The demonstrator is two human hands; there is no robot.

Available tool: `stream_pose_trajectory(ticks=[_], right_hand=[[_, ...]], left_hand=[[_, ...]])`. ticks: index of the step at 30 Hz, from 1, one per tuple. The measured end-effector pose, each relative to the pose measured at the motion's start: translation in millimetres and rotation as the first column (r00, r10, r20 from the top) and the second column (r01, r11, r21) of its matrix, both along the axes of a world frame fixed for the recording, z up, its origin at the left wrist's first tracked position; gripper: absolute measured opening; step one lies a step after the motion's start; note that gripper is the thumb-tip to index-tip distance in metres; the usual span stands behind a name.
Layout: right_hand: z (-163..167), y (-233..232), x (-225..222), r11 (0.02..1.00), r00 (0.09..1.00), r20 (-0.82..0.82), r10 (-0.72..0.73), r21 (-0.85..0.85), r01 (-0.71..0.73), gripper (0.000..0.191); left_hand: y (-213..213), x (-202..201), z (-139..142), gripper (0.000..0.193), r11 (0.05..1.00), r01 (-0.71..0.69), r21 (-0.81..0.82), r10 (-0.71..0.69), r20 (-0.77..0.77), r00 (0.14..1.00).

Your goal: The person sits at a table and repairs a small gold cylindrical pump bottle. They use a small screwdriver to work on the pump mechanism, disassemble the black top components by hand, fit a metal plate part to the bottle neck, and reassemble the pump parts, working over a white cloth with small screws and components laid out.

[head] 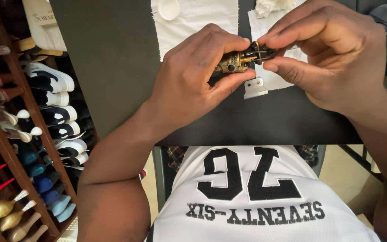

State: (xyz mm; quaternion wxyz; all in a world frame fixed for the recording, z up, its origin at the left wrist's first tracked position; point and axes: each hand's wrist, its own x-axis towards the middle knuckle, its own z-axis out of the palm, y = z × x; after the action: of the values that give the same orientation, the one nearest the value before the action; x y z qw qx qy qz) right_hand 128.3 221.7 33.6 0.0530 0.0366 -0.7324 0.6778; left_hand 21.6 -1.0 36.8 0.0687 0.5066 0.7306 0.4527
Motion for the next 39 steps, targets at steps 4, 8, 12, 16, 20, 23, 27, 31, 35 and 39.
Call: stream_pose_trajectory(ticks=[4,8,12,16,20,23,27,31,35,39], right_hand=[[-5,3,1,1.0,0.999,0.044,0.005,-0.015,-0.004,0.022],[-11,7,5,0.998,0.997,0.075,0.008,-0.065,-0.003,0.021],[-17,11,7,0.978,0.994,0.099,0.053,-0.209,-0.032,0.02],[-18,14,7,0.965,0.99,0.121,0.071,-0.26,-0.038,0.02],[-18,15,6,0.971,0.991,0.106,0.083,-0.231,-0.057,0.021],[-19,15,5,0.968,0.99,0.106,0.09,-0.243,-0.062,0.021],[-19,15,6,0.967,0.99,0.112,0.09,-0.248,-0.06,0.022],[-21,14,8,0.963,0.99,0.117,0.075,-0.266,-0.041,0.023],[-21,15,7,0.971,0.99,0.115,0.079,-0.233,-0.051,0.022],[-19,14,9,0.975,0.989,0.129,0.074,-0.219,-0.045,0.019]], left_hand=[[2,1,0,0.042,1.0,-0.01,0.001,0.01,-0.025,1.0],[3,0,0,0.042,1.0,-0.009,0.017,0.01,-0.039,0.999],[2,2,1,0.041,1.0,-0.015,0.018,0.015,-0.022,1.0],[2,2,1,0.041,1.0,-0.019,0.021,0.019,-0.024,1.0],[2,1,2,0.039,0.999,-0.011,0.038,0.011,-0.014,1.0],[2,0,3,0.038,1.0,-0.013,0.025,0.013,-0.003,1.0],[2,1,3,0.04,1.0,-0.017,0.014,0.017,0.008,1.0],[2,1,3,0.039,0.999,-0.011,0.031,0.011,0.008,1.0],[1,0,2,0.039,1.0,-0.008,0.027,0.008,-0.004,1.0],[1,0,2,0.04,1.0,-0.007,0.018,0.007,-0.022,1.0]])
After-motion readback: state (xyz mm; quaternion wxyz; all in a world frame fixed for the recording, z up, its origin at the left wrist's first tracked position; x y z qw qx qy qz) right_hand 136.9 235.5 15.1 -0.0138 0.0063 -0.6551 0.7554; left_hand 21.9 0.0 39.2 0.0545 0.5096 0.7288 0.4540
